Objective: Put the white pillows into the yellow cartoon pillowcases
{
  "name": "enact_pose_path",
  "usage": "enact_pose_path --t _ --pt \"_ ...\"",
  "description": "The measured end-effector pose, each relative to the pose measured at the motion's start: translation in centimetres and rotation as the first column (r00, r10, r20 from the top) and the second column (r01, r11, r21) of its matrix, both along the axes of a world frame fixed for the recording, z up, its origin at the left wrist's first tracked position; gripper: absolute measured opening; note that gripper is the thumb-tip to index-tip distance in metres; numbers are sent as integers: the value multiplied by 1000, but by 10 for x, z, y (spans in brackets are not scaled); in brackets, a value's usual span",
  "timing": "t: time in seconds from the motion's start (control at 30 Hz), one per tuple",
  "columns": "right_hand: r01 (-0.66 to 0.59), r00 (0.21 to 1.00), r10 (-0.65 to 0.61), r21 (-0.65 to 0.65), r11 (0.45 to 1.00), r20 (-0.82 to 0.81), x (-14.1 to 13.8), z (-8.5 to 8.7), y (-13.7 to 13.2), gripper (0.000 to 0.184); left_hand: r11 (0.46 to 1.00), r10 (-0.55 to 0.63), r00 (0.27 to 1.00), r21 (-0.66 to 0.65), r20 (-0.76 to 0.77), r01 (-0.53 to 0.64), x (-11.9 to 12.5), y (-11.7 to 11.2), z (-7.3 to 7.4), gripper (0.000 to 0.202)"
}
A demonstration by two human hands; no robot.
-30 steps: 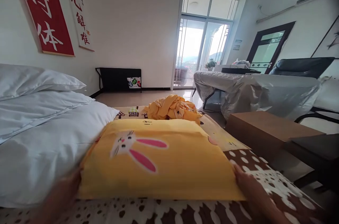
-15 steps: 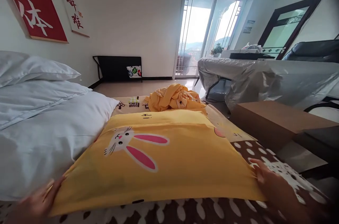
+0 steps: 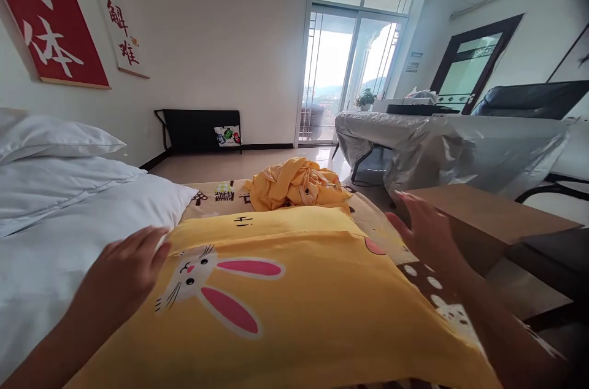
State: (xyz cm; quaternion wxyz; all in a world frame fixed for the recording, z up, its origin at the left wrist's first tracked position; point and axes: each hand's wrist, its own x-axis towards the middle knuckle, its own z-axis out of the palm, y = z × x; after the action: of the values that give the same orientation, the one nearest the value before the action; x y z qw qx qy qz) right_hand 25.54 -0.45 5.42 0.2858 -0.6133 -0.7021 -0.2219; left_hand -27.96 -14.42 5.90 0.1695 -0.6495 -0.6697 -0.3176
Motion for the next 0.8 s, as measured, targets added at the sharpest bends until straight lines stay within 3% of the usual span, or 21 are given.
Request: enact_pose_path --t 0.07,0.13,0.23,0.3,0.37,0.47,0.63,0.73,0.8 --pt "-106 994 107 -33 994 17 -47 17 26 56 999 -19 989 -41 -144 13 30 54 18 52" --pt "-131 991 131 -204 970 -13 -85 1 47 55 991 -32 982 -132 -188 6 45 97 6 53" --pt "-162 987 127 -520 839 -103 -111 -61 66 57 929 -89 977 -369 -192 12 38 128 -56 49" --pt "-196 978 116 -558 806 -176 -111 -99 73 59 899 -87 982 -437 -167 6 22 133 -98 51" --pt "-235 965 124 -549 802 -231 -103 -119 79 60 885 -62 994 -466 -87 15 8 133 -122 54" --pt "-255 955 112 -560 788 -276 -86 -124 90 61 874 18 998 -485 57 12 -6 136 -127 57" --pt "-266 906 -14 -594 759 -423 -60 -132 111 58 881 188 954 -470 235 -58 -31 147 -128 56" --pt "-255 858 -121 -617 745 -500 -45 -139 111 52 888 297 894 -441 335 -129 -57 144 -133 56" --pt "-179 843 -213 -631 755 -494 -37 -137 103 44 888 352 867 -420 353 -190 -71 137 -132 57"
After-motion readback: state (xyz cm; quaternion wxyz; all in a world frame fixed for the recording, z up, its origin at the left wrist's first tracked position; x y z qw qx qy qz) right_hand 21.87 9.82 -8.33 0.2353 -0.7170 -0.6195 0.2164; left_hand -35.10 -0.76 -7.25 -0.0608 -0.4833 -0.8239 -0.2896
